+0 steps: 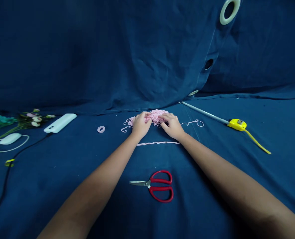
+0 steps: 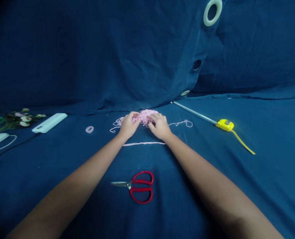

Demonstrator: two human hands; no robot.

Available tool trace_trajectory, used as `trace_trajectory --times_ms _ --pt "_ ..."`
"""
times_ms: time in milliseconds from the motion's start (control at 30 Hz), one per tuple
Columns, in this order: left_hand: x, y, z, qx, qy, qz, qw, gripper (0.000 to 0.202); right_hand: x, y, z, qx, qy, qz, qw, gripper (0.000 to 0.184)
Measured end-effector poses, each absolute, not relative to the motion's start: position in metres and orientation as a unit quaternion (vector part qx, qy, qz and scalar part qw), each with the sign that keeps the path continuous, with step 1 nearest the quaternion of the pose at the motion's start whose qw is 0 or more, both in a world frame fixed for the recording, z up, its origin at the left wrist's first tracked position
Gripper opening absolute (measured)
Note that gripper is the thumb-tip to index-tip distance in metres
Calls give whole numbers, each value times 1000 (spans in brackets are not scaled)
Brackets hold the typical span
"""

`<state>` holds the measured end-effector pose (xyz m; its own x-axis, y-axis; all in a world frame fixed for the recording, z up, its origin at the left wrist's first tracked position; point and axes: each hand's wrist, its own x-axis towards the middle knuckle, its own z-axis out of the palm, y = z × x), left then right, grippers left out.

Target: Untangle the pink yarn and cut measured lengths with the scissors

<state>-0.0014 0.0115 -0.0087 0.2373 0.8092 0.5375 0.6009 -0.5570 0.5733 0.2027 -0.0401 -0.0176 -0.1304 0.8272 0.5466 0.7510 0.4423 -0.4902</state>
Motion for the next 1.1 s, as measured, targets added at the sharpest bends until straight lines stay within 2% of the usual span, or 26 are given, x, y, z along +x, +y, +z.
trace_trajectory --times_ms 133,267,367,433,500,567,667,833,967,1033,1100 --pt "2 8 -7 812 475 335 53 7 205 -38 -18 -551 -716 45 427 43" --pt "3 4 -3 810 479 335 51 18 205 -41 -16 -574 -688 22 443 40" --pt "2 4 -3 810 476 338 52 26 203 -46 -13 -527 -713 13 463 30" --pt "2 5 -4 815 471 335 48 27 202 -49 -11 -481 -754 15 446 24" --pt "2 5 -4 819 465 333 47 27 201 -49 -10 -457 -787 21 415 27" --pt "3 5 -2 817 464 338 52 25 201 -47 -11 -464 -792 27 396 38" --pt "2 4 0 796 476 366 83 14 202 -43 -14 -501 -764 28 405 46" --pt "0 7 -3 769 481 394 149 6 203 -42 -16 -533 -730 16 427 47" --pt "1 8 -5 790 475 373 107 12 202 -46 -14 -529 -734 16 425 45" --pt "2 7 -4 802 470 360 82 9 201 -48 -12 -529 -732 15 429 40" --pt "2 6 -1 801 471 361 86 14 201 -49 -11 -518 -738 29 431 33"
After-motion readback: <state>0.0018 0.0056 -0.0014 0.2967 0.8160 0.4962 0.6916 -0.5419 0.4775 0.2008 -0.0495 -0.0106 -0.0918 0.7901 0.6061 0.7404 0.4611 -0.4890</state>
